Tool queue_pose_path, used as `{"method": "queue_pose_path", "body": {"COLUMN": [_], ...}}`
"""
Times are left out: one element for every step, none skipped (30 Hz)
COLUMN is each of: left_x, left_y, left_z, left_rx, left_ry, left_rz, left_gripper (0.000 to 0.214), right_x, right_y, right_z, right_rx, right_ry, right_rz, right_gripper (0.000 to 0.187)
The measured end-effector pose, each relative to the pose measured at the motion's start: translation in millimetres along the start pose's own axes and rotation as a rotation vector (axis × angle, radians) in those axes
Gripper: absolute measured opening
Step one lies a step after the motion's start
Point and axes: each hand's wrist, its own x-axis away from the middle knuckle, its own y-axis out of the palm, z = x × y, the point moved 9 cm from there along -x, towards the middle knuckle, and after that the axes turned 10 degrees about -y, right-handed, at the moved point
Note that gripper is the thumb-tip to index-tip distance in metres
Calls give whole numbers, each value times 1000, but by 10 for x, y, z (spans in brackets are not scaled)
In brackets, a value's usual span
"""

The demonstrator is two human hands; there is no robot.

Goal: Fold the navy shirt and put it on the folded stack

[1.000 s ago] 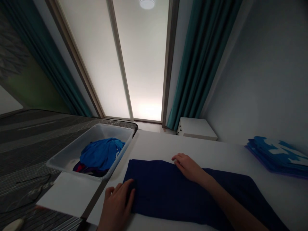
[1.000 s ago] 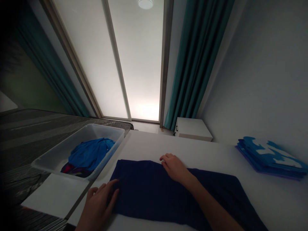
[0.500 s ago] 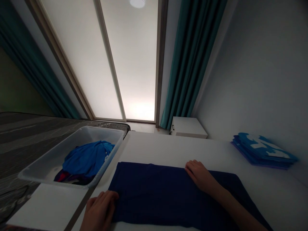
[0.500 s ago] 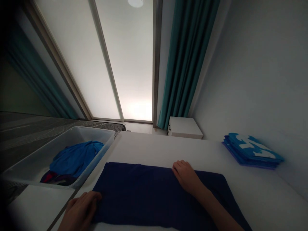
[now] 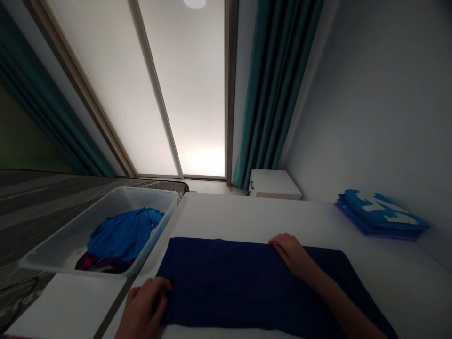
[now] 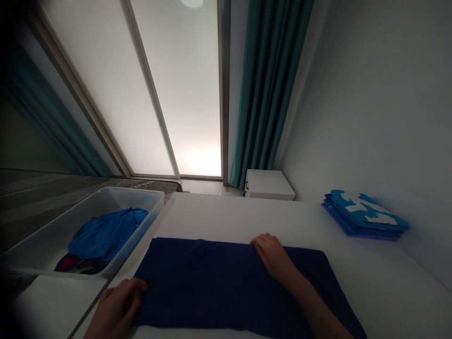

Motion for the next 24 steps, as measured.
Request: {"method": "queue_pose_path", "body": {"left_x": [-3,-5,-6,-6,-6,-7,-10,-17,-30,-48,-73,-106,-144,-188,-237,-291,-347,-405,-464,-521,-575,-621,-659,-687], "left_y": [-7,-13,-21,-31,-44,-59,-79,-104,-134,-166,-200,-234,-262,-283,-292,-288,-270,-241,-203,-159,-113,-69,-28,7], "left_z": [9,23,39,58,79,101,122,143,164,186,208,232,259,285,312,335,352,361,360,352,339,324,311,302], "left_rx": [-5,-10,-13,-15,-16,-15,-14,-12,-9,-9,-14,-24,-37,-54,-68,-80,-90,-99,-108,-119,-132,-146,-159,-173], "left_ry": [1,5,8,11,13,14,12,8,2,-2,-7,-8,-4,2,13,23,30,30,22,7,-15,-40,-65,-88], "left_rz": [8,13,17,21,22,23,25,28,34,40,50,61,74,86,94,96,91,79,60,34,1,-36,-79,-121], "left_gripper": [18,18,18,17,17,18,18,19,19,20,21,21,23,25,27,30,33,35,38,39,40,39,37,33], "right_x": [-5,-10,-15,-20,-25,-28,-29,-29,-28,-27,-27,-30,-39,-56,-84,-124,-175,-236,-305,-376,-445,-506,-558,-600], "right_y": [-2,0,4,14,24,35,42,45,44,42,36,25,7,-16,-38,-56,-62,-51,-31,7,59,120,193,269], "right_z": [8,17,28,38,48,56,64,71,75,76,73,63,45,12,-39,-115,-217,-345,-497,-670,-850,-1029,-1192,-1328], "right_rx": [-2,-3,-3,-3,-3,-2,0,2,4,4,5,12,29,52,78,97,106,96,74,49,32,22,19,21], "right_ry": [5,10,14,17,20,22,25,26,27,26,25,23,21,17,10,-3,-23,-51,-87,-132,-177,-223,-262,-287], "right_rz": [10,18,25,28,28,26,24,22,18,10,1,-7,-12,-13,-12,-10,-9,-11,-10,-17,-29,-43,-63,-84], "right_gripper": [30,30,30,31,31,31,31,31,30,30,30,30,30,30,30,30,30,31,32,33,35,38,41,45]}}
